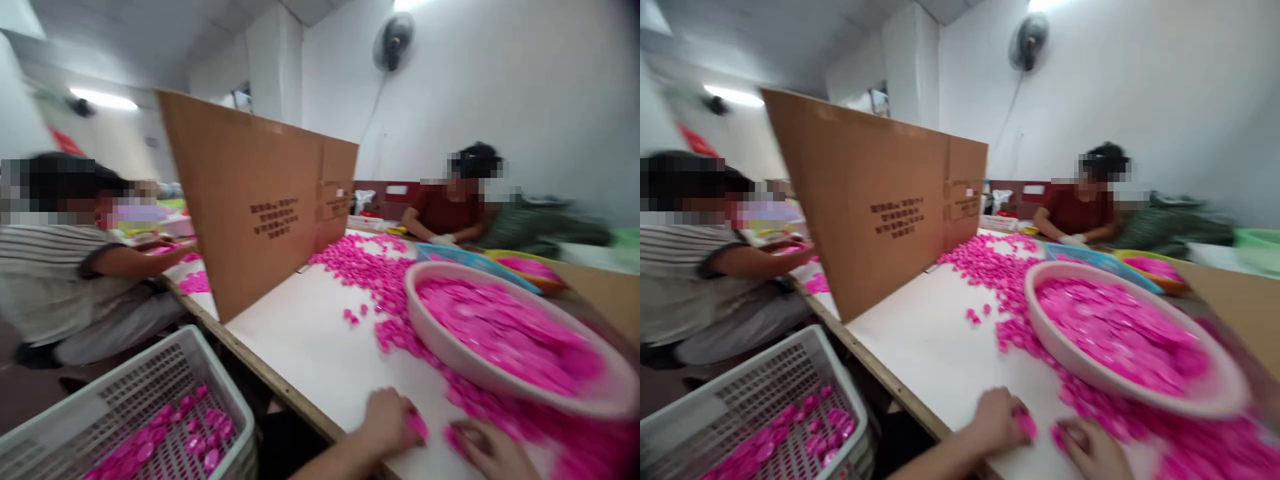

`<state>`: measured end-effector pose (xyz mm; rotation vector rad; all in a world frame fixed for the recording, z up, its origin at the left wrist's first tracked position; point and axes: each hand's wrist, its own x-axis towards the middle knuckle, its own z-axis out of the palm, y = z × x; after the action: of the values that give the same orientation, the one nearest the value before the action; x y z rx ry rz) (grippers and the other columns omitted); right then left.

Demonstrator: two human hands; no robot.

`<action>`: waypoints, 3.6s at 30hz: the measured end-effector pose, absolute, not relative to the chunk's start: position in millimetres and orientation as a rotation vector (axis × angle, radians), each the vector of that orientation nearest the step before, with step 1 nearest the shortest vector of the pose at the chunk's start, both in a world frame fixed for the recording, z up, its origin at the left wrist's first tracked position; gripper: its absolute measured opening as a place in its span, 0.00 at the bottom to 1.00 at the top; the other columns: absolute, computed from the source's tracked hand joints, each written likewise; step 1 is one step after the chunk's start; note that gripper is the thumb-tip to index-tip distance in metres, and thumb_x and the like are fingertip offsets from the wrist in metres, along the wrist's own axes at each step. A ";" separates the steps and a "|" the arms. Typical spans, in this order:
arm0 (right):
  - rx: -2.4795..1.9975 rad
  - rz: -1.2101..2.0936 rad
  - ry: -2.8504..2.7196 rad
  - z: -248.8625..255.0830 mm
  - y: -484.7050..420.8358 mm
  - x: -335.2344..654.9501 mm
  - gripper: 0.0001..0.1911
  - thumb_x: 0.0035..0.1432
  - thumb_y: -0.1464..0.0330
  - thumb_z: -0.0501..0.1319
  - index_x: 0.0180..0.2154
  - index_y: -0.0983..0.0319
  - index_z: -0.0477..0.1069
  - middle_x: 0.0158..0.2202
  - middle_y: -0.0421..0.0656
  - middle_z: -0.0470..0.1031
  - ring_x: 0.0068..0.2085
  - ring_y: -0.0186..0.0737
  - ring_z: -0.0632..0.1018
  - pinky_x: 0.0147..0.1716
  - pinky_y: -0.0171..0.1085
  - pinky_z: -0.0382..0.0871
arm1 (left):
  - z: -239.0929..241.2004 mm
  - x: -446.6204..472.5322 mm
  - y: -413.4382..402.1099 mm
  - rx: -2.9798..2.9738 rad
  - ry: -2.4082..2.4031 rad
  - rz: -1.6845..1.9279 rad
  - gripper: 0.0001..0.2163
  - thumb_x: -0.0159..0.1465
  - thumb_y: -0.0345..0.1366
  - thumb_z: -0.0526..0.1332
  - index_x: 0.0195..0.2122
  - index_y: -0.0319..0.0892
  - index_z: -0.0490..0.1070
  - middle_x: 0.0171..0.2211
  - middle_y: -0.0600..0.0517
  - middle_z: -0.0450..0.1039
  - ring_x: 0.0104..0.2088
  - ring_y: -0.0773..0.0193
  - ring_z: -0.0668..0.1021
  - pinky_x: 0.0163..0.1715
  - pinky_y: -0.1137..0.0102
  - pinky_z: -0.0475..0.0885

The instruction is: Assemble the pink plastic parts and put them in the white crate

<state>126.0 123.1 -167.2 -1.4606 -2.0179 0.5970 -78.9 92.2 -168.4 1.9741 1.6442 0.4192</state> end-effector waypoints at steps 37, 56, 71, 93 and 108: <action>-1.473 1.537 -1.204 -159.2 109.3 89.1 0.07 0.47 0.67 0.57 0.23 0.64 0.61 0.14 0.38 0.67 0.17 0.30 0.69 0.16 0.27 0.60 | -155.5 -75.7 90.2 2.301 1.528 0.419 0.16 0.61 0.44 0.48 0.29 0.42 0.71 0.29 0.50 0.68 0.34 0.63 0.69 0.36 0.71 0.60; -1.514 1.144 -1.298 -181.5 112.1 84.6 0.08 0.47 0.65 0.58 0.26 0.64 0.64 0.16 0.38 0.66 0.16 0.30 0.67 0.13 0.27 0.59 | -150.5 -81.6 83.7 2.030 1.620 0.383 0.15 0.52 0.41 0.60 0.42 0.46 0.66 0.38 0.52 0.62 0.38 0.64 0.69 0.40 0.73 0.61; -1.248 0.327 -2.265 -174.7 100.5 103.8 0.11 0.57 0.73 0.48 0.31 0.62 0.68 0.31 0.44 0.66 0.33 0.38 0.69 0.34 0.35 0.64 | -162.9 -85.0 87.1 1.977 1.652 0.716 0.14 0.62 0.43 0.46 0.39 0.44 0.68 0.34 0.51 0.67 0.35 0.65 0.70 0.39 0.73 0.62; -1.675 0.221 -2.224 -171.5 189.8 29.0 0.18 0.56 0.69 0.51 0.50 0.60 0.60 0.55 0.49 0.52 0.50 0.45 0.63 0.44 0.38 0.58 | -159.6 -94.1 93.9 1.441 1.647 1.369 0.13 0.60 0.43 0.49 0.31 0.41 0.67 0.28 0.53 0.69 0.27 0.68 0.69 0.29 0.74 0.62; -1.435 0.827 -2.087 -158.1 129.4 55.3 0.08 0.49 0.70 0.56 0.31 0.64 0.72 0.29 0.43 0.71 0.31 0.36 0.71 0.32 0.33 0.63 | -163.6 -99.6 98.5 1.026 1.468 1.431 0.17 0.55 0.50 0.53 0.31 0.38 0.68 0.23 0.53 0.68 0.21 0.69 0.70 0.23 0.74 0.65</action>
<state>55.3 129.4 -158.1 -1.4354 -2.0873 0.8266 -99.6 98.5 -163.6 1.0256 1.4680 1.4315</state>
